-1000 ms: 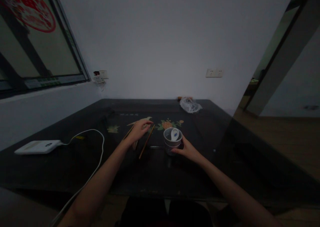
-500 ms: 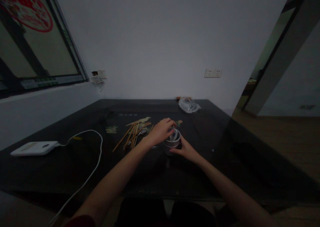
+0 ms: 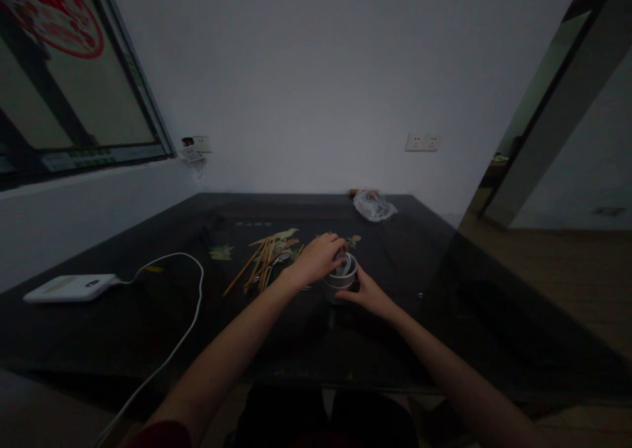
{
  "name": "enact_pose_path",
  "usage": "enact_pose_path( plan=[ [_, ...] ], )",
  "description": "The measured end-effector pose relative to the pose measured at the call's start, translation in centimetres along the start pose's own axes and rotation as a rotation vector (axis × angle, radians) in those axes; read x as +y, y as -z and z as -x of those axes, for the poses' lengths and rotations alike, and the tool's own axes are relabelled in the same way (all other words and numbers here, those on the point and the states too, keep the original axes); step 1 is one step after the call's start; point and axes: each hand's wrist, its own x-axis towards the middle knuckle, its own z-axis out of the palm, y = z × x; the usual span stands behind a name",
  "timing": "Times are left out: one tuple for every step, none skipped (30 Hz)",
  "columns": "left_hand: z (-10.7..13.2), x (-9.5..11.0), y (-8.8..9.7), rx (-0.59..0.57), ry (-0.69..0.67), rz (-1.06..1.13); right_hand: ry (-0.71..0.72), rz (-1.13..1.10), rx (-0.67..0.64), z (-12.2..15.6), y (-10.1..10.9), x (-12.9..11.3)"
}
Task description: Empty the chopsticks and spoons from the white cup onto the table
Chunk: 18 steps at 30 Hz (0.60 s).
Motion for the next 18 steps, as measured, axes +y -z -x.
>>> enact_pose_path(
  plan=[
    [0.0,0.0,0.1,-0.002,-0.002,-0.011,0.002,0.000,-0.001,0.0,0.0,0.0],
    [0.0,0.1,0.1,-0.006,-0.003,-0.027,0.004,0.000,-0.002,0.0,0.0,-0.1],
    [0.0,0.2,0.2,-0.011,-0.004,-0.045,0.004,0.001,-0.002,0.0,0.0,-0.1],
    [0.1,0.3,0.3,-0.015,-0.005,-0.064,0.000,0.003,0.001,0.0,0.0,0.0],
    [0.1,0.4,0.4,-0.020,-0.007,-0.079,-0.005,0.006,0.005,0.0,0.0,0.0],
    [0.1,0.5,0.5,-0.025,-0.010,-0.089,-0.011,0.011,0.010,0.0,0.0,0.1],
    [0.2,0.6,0.5,-0.032,-0.015,-0.092,-0.015,0.017,0.014,0.0,0.0,0.2],
    [0.3,0.8,0.6,-0.039,-0.020,-0.088,-0.018,0.021,0.016,0.0,0.0,0.3],
    [0.3,0.9,0.6,-0.047,-0.025,-0.081,-0.018,0.023,0.014,0.0,0.0,0.4],
    [0.4,1.0,0.6,-0.054,-0.028,-0.074,-0.017,0.021,0.009,0.0,0.0,0.4],
    [0.4,1.1,0.6,-0.059,-0.028,-0.069,-0.015,0.018,0.003,0.0,0.0,0.5],
    [0.5,1.2,0.5,-0.059,-0.026,-0.066,-0.016,0.015,0.000,0.0,0.0,0.5],
    [0.5,1.3,0.5,-0.058,-0.023,-0.064,-0.019,0.013,-0.002,0.0,0.0,0.5],
    [0.5,1.3,0.4,-0.054,-0.018,-0.061,-0.023,0.012,-0.003,0.0,0.1,0.4],
    [0.5,1.3,0.4,-0.049,-0.013,-0.055,-0.024,0.010,-0.003,0.1,0.1,0.4],
    [0.6,1.3,0.4,-0.041,-0.008,-0.042,-0.023,0.010,-0.001,0.0,0.1,0.3],
    [0.6,1.2,0.4,-0.031,-0.004,-0.022,-0.020,0.010,0.001,0.0,0.1,0.3],
    [0.7,1.2,0.4,-0.018,0.000,0.006,-0.015,0.009,0.003,0.0,0.1,0.3]
  ],
)
